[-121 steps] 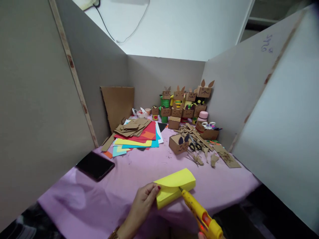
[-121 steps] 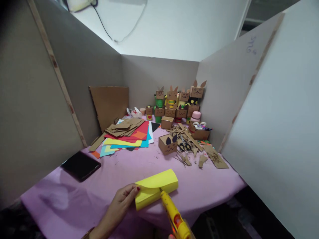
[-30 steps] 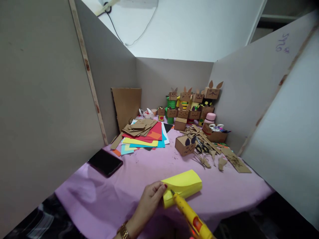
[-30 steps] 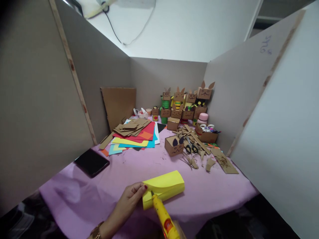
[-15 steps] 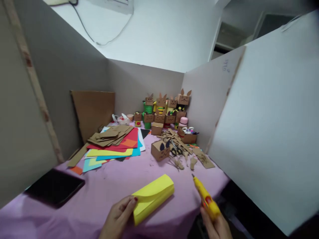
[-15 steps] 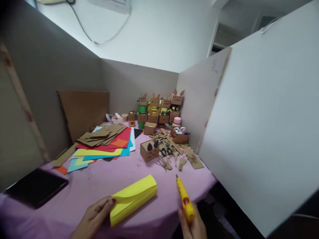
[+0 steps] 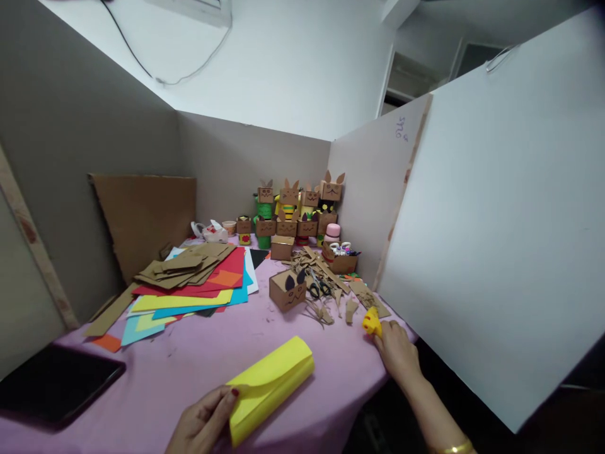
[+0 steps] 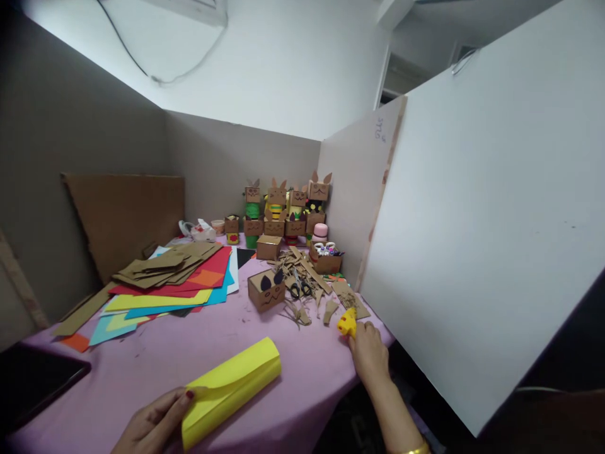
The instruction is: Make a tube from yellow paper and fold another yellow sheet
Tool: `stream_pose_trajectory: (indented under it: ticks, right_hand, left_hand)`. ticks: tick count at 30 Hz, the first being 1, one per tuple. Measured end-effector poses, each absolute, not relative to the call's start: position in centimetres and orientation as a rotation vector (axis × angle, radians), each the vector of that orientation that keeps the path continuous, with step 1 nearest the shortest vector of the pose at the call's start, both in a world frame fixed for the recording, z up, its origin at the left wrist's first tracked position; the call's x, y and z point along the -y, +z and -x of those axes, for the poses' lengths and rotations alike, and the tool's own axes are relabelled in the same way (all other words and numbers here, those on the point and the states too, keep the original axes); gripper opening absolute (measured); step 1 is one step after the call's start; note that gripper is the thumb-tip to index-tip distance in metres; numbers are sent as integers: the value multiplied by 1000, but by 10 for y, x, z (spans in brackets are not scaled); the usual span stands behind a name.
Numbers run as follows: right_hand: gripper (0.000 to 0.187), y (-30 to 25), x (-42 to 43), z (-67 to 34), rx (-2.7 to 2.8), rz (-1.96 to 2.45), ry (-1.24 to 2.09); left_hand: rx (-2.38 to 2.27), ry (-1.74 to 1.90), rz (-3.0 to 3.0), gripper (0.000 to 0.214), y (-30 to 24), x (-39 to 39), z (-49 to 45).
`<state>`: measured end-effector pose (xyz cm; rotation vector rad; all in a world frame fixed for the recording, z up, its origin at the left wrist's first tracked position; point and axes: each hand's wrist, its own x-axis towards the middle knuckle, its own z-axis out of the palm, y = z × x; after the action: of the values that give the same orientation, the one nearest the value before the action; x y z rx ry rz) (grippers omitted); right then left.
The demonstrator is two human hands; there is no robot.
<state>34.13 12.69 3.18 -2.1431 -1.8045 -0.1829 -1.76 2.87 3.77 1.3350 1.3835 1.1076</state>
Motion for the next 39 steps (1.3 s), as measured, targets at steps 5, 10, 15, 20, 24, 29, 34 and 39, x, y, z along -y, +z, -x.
stream_pose_trajectory:
  ticks: [5,10,15,20,24,29,34,39]
  right_hand:
    - [35,35,-129,-342,1805,2052,-71]
    - [48,37,-105,-322,1765,1844,109]
    - [47,45,-80,-264,1817,1476,631]
    - [58,59,-80,-221,1716,1285,1122]
    - [56,59,-80,-212,1578,1179,1401]
    - [50,51,-72,-210,1442,1077,1664]
    - [45,49,-67,-211,1411,987,1755]
    - [44,43,-65,-214,1422,944,1752]
  left_hand:
    - [-1351,1186,-1288,49,48,-21,12]
    - [-1373,1209,-1220,62,46,-15,10]
    - [-1403,1248,-1195,61,46,-7,11]
    - [-1396,1266,-1218,52,47,-7,12]
    - [-1350,1239,-1202,43,43,-13,15]
    - [-1265,1187,-1135,34,43,-15,18]
    - [-1169,1156,-1090,56,41,-17,22]
    - [-1136,1207,-1185,63,32,-21,25]
